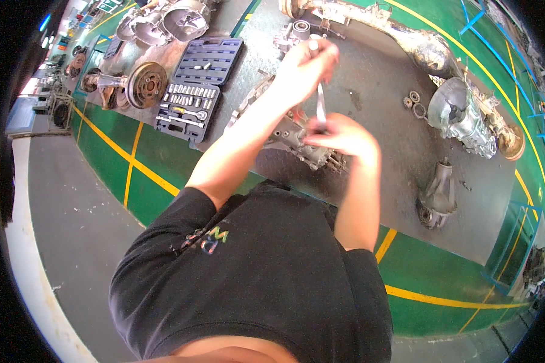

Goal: Disassemble a vehicle transmission component using tools and manual manipulation.

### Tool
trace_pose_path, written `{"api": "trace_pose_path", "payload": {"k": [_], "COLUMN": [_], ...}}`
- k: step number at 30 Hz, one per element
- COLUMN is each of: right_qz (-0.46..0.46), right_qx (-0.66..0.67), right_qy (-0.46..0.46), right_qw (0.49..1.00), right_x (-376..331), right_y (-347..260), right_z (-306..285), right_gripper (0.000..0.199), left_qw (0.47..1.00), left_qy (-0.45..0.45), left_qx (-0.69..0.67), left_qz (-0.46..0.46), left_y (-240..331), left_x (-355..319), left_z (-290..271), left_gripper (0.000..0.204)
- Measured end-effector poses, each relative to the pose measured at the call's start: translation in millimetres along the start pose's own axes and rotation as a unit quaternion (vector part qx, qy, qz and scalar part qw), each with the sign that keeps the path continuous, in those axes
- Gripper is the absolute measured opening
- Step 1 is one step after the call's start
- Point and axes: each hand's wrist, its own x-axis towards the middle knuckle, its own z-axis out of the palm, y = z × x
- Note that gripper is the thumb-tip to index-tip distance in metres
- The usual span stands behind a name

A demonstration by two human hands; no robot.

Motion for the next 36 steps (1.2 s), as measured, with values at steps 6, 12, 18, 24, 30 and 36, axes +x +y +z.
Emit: {"api": "trace_pose_path", "payload": {"k": [6,12,18,24,30,36], "right_qz": [-0.107,-0.041,-0.056,0.033,0.204,0.264], "right_qx": [0.31,0.213,0.049,0.253,-0.055,-0.051], "right_qy": [0.351,0.506,-0.034,0.592,0.296,0.225], "right_qw": [0.877,0.835,0.997,0.765,0.932,0.936], "right_x": [-19.2,-13.1,-4.2,-46.5,24.9,40.0], "right_y": [72.2,31.3,37.2,155.1,193.7,175.7], "right_z": [-8.9,-11.3,-9.6,12.1,57.8,51.0], "right_gripper": [0.015,0.013,0.047,0.032,0.045,0.033], "left_qw": [0.924,0.985,0.992,0.977,0.931,0.914], "left_qy": [-0.176,-0.121,-0.065,0.112,0.202,0.204], "left_qx": [0.272,0.073,0.052,0.055,-0.108,-0.128], "left_qz": [0.204,0.099,0.091,0.17,0.284,0.326], "left_y": [5.0,-9.7,-21.5,13.9,102.5,129.3], "left_x": [-18.2,2.2,6.4,-2.2,-29.8,-68.3], "left_z": [19.6,18.5,29.9,-25.3,-80.3,-113.8], "left_gripper": [0.03,0.021,0.026,0.015,0.017,0.023]}}
